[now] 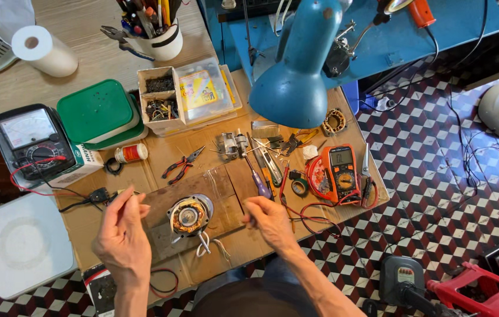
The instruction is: The person tests wires with a multimeter, then assembles a motor by placing a stator into a housing and connecting wires. They handle small parts from a compartmentalized box and use pliers to strip wire insulation.
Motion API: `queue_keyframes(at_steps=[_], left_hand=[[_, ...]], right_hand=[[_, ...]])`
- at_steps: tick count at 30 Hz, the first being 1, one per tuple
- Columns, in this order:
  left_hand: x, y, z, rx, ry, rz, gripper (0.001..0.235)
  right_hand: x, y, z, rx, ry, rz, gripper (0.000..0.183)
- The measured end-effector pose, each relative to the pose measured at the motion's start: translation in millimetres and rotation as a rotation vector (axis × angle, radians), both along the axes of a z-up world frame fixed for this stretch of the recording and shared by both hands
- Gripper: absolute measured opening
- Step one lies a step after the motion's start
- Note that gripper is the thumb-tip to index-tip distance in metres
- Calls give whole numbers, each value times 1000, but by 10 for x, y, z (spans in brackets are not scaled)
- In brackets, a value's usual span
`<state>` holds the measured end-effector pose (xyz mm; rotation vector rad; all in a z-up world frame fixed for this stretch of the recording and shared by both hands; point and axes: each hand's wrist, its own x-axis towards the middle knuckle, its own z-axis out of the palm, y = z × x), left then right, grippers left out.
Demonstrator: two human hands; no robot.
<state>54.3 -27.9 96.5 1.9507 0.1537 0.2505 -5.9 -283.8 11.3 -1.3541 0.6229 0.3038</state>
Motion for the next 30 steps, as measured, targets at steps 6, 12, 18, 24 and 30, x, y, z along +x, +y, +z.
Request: queue_keyframes(at_steps=[6,12,18,24,30], left_hand=[[-301,-829,-26,-41,272,-323,26],[-652,-1432,-527,90,444,-732,23],[-978,-1690,-857,117,447,-630,26],[-1294,-2082,-895,-40,495,-373,27],[-1797,-2293,-1130,4,388,-190,30]], right_hand=[[-577,-469,-24,-217,193,-129,38],[-971,-636,13,-243,9,-138,31],[-1076,-1086,7,-77,73,-46,31],[-1088,-1696,-95,-208,135,70,48],[-932,-2327,-401,-598,-137,27,43]])
